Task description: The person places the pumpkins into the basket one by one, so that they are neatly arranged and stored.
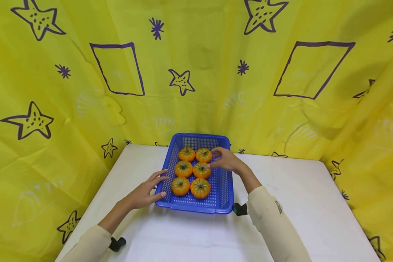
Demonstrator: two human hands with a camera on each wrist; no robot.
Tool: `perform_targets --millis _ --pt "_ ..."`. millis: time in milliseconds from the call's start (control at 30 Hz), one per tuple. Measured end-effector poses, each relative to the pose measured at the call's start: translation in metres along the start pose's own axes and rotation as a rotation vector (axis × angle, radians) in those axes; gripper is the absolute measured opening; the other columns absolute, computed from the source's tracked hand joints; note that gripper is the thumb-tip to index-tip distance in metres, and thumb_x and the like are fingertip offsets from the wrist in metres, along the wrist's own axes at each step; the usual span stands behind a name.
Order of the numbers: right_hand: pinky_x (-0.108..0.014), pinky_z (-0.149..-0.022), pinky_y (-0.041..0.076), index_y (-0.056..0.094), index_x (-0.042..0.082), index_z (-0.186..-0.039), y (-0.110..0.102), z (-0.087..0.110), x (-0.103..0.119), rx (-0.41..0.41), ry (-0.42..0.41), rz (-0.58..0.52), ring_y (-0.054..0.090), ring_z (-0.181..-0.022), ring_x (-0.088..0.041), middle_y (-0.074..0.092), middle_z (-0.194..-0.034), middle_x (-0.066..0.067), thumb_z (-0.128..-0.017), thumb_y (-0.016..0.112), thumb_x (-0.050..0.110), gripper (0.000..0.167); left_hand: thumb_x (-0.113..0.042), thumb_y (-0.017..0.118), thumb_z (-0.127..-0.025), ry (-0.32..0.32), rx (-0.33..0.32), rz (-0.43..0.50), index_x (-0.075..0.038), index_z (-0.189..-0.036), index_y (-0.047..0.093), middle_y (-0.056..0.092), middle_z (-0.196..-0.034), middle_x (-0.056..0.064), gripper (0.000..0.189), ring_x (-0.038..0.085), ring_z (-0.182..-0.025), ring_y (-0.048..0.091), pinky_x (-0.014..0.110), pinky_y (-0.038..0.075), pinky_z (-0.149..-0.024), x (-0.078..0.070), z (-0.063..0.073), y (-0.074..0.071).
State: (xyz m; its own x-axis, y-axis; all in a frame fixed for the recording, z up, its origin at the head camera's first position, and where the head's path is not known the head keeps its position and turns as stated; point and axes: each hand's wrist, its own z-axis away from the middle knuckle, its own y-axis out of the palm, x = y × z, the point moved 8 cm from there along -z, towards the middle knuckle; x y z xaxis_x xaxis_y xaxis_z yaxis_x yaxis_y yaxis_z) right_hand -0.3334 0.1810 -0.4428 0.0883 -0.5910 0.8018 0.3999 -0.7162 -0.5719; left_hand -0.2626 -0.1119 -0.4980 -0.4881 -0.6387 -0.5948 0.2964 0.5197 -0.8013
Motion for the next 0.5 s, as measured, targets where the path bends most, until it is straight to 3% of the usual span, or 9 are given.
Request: perform_targets --millis 267,500 --pt "-0.057 -0.101 0.051 0.041 0.000 -0.148 -0.010 0.018 0.005 -0.038 -0.057 0.010 0.051 -0.130 -0.045 0.051 -0.144 -0.026 -0.090 0.076 0.029 0.074 -0.053 0.056 -0.098 0.011 0.002 -0.050 -0.020 -0.150 0.046 0.022 -0.167 -0.004 0.062 0.034 -0.148 0.035 0.060 0.041 -0.111 -0.002 0.004 -0.002" --pt "-0.055 -0.097 0.054 0.047 0.000 -0.144 -0.019 0.037 -0.001 -0.111 -0.117 0.042 0.054 -0.126 -0.044 0.055 -0.140 -0.024 -0.092 0.074 0.030 0.066 -0.044 0.059 -0.099 -0.017 0.029 -0.054 -0.020 -0.153 0.042 0.019 -0.168 -0.001 0.062 0.038 -0.146 0.038 0.063 0.041 -0.109 -0.008 0.010 -0.002"
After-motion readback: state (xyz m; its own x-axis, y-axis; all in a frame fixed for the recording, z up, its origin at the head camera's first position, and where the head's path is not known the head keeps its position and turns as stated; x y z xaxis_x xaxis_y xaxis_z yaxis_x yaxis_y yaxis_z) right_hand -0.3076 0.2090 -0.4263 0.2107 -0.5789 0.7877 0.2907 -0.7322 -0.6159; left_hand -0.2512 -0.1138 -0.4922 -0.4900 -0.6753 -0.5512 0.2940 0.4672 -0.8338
